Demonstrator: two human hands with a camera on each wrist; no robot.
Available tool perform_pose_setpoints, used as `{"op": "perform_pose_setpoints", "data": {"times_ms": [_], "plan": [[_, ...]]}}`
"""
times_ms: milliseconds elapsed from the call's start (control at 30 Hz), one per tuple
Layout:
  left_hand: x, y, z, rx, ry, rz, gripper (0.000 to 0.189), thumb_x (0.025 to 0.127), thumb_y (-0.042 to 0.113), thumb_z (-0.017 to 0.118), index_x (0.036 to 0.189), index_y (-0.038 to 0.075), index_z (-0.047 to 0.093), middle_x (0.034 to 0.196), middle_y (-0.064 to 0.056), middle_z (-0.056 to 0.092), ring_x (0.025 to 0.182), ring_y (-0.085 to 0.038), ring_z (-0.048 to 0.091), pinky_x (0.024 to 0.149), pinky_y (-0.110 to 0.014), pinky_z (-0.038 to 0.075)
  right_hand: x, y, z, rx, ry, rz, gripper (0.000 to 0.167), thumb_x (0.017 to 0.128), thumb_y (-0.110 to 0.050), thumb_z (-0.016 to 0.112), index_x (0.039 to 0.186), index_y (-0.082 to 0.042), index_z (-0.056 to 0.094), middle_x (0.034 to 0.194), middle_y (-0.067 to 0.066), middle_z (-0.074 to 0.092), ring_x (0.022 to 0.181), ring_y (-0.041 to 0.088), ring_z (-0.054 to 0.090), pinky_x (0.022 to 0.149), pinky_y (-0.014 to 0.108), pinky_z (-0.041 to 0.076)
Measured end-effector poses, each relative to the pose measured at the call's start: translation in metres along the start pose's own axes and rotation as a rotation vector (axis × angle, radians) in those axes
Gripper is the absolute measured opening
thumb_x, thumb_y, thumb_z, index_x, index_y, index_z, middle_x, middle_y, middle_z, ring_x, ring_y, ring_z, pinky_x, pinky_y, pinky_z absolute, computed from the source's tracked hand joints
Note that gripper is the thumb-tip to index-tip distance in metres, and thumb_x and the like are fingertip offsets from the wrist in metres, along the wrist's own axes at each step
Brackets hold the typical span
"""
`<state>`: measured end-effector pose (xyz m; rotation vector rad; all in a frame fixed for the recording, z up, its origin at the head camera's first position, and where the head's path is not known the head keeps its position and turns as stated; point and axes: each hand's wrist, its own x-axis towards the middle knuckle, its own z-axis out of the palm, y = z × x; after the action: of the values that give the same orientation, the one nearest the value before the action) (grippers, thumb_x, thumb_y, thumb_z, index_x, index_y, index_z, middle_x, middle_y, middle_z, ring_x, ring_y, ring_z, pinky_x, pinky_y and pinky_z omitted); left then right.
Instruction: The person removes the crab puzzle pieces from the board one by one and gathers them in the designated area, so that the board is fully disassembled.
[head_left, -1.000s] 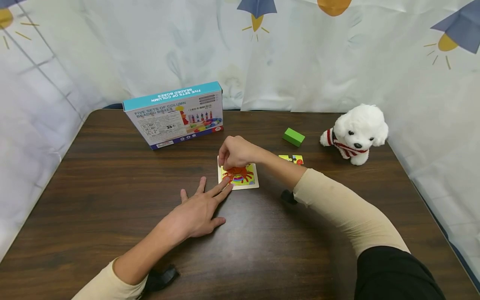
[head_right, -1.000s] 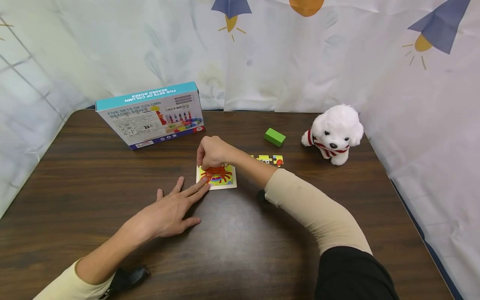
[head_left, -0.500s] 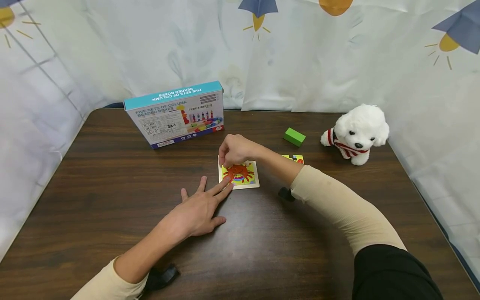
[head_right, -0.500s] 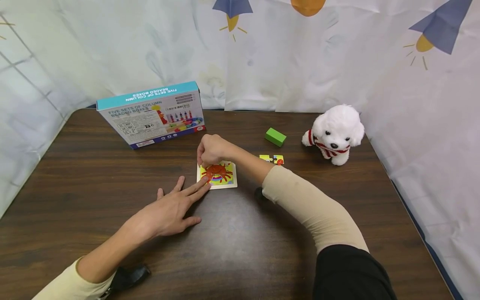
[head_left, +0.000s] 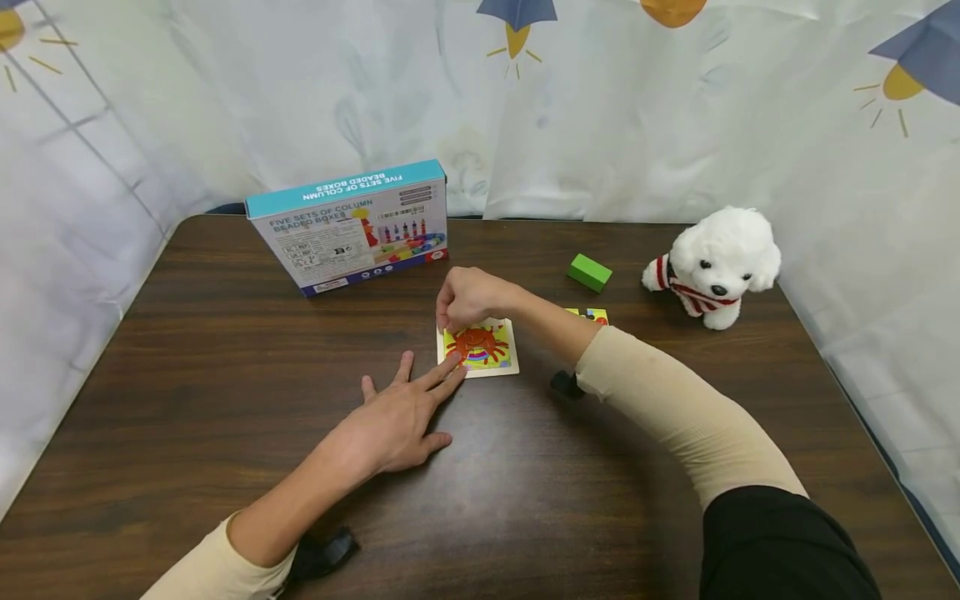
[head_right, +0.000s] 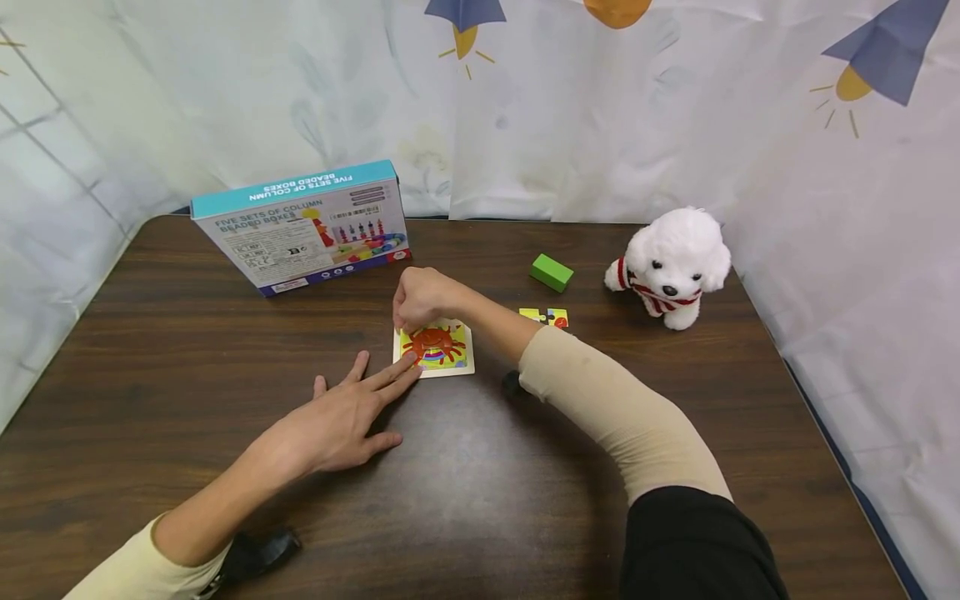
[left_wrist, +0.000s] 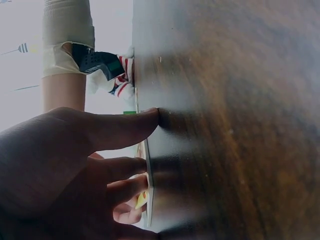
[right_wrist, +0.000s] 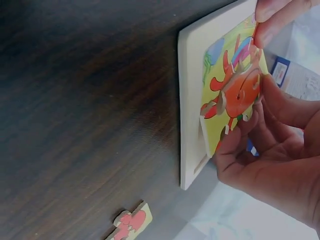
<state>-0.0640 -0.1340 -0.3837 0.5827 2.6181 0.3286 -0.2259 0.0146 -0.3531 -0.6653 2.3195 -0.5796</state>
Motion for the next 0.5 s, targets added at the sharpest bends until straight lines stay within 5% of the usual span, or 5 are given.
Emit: {"op": "perform_pose_setpoints", "data": {"times_ms": [233,500], "plan": [[-0.007,0.01,-0.014,0.021,-0.025,0.004,0.084,0.098,0.041,0.072,0.167,0.023,0.027,0.177,0.005,0.013,0.154,-0.058,0.016,0.095,-0.092,0.026,0.002,-0.003,0.001,-0.023,0.013,0.032,0.014,0.094,-0.012,0.073,0.08,-0.012,0.077,0.081,0.0,0.071,0.077,0.015,0.06,0.063,0.022,0.049],[-0.007,0.01,-0.014,0.025,-0.029,0.003,0.083,0.099,0.041,0.071,0.167,0.023,0.027,0.177,0.004,0.013,0.154,-0.058,0.015,0.095,-0.092,0.027,0.003,-0.003,-0.001,-0.063,0.016,0.045,0.009,0.091,-0.013,0.075,0.083,-0.014,0.08,0.082,-0.001,0.073,0.077,0.014,0.06,0.063,0.023,0.049]]}}
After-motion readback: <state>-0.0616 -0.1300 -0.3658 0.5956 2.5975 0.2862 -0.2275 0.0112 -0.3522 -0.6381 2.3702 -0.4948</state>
